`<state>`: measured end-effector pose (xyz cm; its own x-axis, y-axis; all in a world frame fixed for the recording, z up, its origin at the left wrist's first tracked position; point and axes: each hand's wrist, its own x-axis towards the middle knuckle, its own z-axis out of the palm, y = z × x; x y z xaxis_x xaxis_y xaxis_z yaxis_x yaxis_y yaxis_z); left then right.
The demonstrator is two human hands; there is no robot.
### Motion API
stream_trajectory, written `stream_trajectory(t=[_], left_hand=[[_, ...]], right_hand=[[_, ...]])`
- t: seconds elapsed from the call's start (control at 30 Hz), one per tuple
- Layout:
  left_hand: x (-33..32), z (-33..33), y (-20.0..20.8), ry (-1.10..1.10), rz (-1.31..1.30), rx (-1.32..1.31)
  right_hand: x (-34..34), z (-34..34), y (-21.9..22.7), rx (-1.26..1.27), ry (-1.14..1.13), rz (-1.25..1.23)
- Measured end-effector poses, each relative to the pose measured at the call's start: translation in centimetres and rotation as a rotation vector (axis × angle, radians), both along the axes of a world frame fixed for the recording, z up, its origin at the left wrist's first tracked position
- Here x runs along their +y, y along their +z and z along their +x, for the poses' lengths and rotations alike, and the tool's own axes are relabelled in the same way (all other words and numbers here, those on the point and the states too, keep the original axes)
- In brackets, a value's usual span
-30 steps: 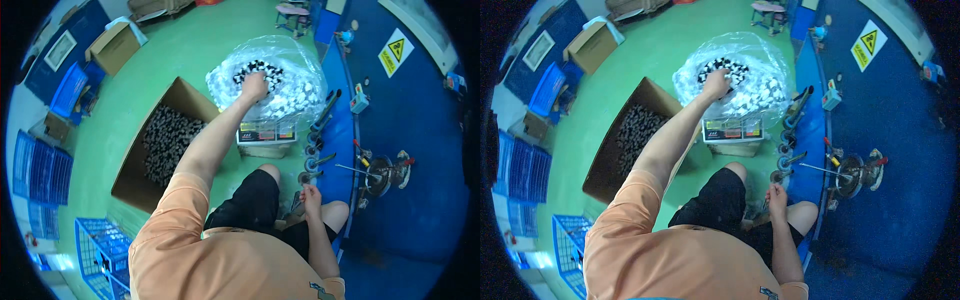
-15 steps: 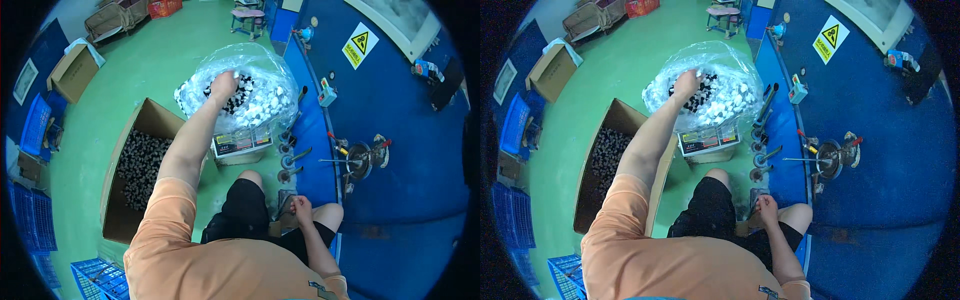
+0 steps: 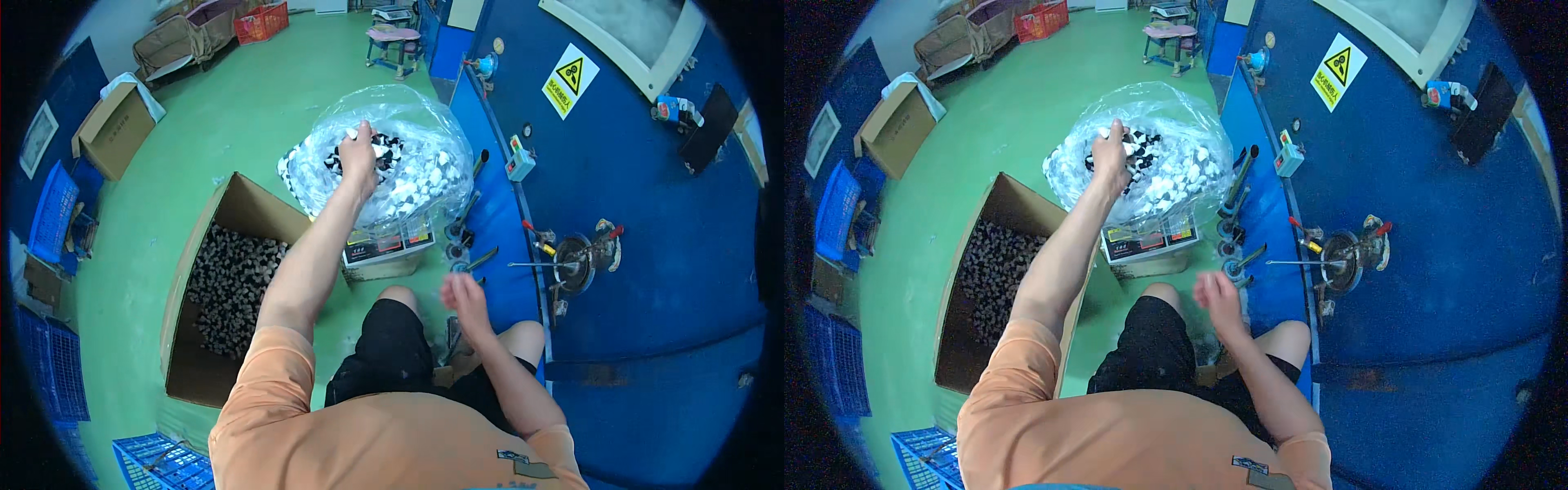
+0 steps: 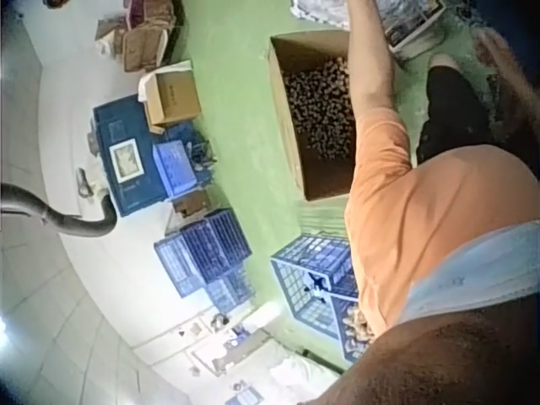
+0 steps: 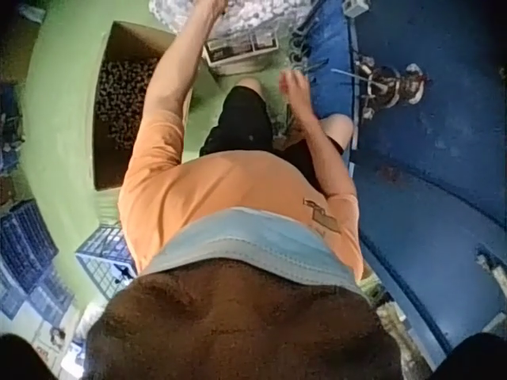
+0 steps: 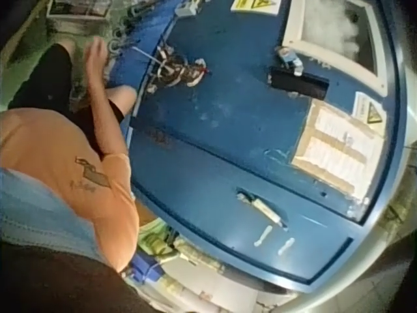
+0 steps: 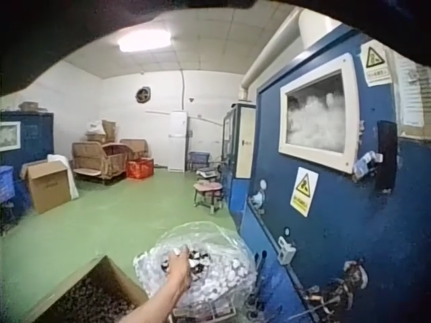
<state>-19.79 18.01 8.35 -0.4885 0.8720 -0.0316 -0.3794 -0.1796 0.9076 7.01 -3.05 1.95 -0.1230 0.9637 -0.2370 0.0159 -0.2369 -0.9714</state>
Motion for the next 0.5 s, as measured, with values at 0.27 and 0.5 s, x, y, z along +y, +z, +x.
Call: stream_trajectory(t=[0.27,0.5], left_hand=[[-14.5,9.3,2.4,-0.130,0.023,-0.011],[-20.2,14.4,-6.0,0.037,0.191,0.870]], right_hand=[[5.7,-8.9,4.5,0.837,-0.038,-0.081],[2.1,-9.5,-1.3,1.243,0.242,-0.302]])
